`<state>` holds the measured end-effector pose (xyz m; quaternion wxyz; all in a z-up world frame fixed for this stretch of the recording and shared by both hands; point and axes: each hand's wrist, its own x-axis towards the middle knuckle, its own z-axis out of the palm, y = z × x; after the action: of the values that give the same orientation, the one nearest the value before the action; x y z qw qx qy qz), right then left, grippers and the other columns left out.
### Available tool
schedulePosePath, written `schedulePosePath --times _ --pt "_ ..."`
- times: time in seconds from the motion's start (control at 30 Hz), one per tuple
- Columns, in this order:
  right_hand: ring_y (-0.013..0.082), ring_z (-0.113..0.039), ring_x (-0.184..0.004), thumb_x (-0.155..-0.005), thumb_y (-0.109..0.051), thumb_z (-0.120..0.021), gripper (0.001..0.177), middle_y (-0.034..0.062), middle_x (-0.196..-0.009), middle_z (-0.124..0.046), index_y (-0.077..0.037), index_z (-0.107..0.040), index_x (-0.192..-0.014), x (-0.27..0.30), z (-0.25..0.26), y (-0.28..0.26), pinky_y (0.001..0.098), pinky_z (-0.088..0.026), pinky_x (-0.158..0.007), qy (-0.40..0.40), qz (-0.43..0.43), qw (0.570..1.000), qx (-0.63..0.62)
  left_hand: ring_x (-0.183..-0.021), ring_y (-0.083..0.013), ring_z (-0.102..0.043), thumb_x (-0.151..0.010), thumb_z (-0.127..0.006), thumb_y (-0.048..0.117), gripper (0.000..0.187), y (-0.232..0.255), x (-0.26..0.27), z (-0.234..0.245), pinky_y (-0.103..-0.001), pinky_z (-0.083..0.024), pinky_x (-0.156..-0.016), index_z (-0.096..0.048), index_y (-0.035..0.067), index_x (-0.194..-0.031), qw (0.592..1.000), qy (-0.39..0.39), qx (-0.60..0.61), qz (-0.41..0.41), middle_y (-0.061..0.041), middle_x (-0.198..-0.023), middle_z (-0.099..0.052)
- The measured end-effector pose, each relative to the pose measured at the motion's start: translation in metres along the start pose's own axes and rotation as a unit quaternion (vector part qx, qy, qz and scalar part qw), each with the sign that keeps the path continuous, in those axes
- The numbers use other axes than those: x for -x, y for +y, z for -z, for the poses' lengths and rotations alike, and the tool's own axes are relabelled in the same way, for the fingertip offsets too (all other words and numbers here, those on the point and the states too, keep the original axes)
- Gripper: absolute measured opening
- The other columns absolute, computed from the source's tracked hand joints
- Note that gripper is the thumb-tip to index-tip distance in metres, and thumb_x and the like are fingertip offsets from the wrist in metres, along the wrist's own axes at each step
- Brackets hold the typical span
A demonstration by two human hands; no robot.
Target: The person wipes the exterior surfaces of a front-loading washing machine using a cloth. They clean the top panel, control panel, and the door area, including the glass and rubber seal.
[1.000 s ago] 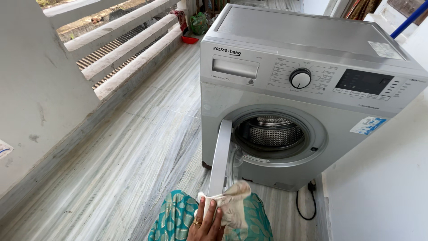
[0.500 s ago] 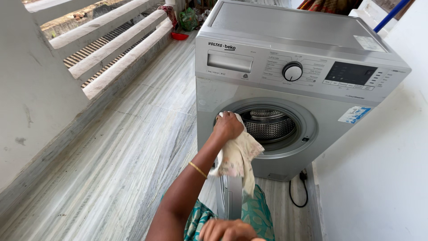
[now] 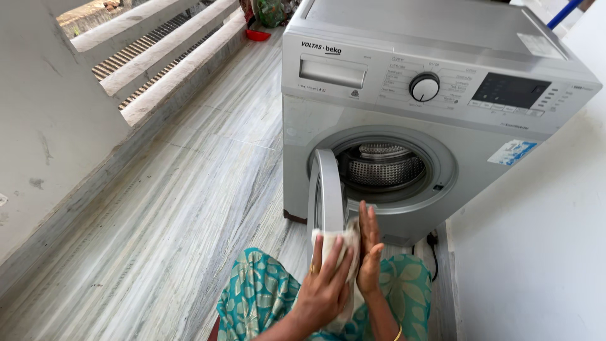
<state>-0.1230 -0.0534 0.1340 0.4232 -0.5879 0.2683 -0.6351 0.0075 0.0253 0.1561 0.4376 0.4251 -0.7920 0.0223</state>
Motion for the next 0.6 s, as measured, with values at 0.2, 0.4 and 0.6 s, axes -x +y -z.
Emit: schedulePosePath --times 0.2,0.4,0.6 --pt "0.0296 -0.027 -0.157 -0.103 -0.071 -0.017 0.083 0.0154 -0.172 -0.025 -0.011 -0.033 -0.157 0.028 -0.009 0.047 0.0502 -0.027 -0.125 0.076 -0.011 0.988 0.134 -0.153 -0.0574 -0.014 -0.096 -0.059 0.013 0.054 -0.012 -0.013 -0.008 -0.059 -0.028 -0.12 -0.053 -0.003 -0.147 0.998 0.008 0.024 0.051 -0.026 -0.164 -0.031" --pt "0.0353 -0.02 -0.158 -0.105 -0.062 -0.031 0.079 0.022 -0.172 -0.013 -0.006 -0.022 -0.161 0.059 0.004 0.045 0.0507 -0.025 -0.125 0.03 0.008 0.997 0.077 -0.155 -0.0468 -0.005 -0.099 -0.052 0.021 0.052 -0.046 -0.121 -0.016 -0.06 -0.019 -0.121 -0.051 0.002 -0.147 0.978 -0.019 0.07 0.195 -0.021 -0.166 -0.026" --pt "0.034 -0.018 -0.153 -0.096 -0.038 -0.056 0.086 0.0209 -0.167 -0.015 -0.007 -0.01 -0.161 0.019 -0.019 0.039 0.0474 -0.022 -0.119 -0.045 -0.1 0.985 0.134 -0.161 -0.0313 0.007 -0.095 -0.052 0.037 0.07 -0.028 -0.107 0.004 -0.056 -0.009 -0.126 -0.038 0.015 -0.159 0.916 -0.01 0.297 0.269 -0.012 -0.173 -0.018"
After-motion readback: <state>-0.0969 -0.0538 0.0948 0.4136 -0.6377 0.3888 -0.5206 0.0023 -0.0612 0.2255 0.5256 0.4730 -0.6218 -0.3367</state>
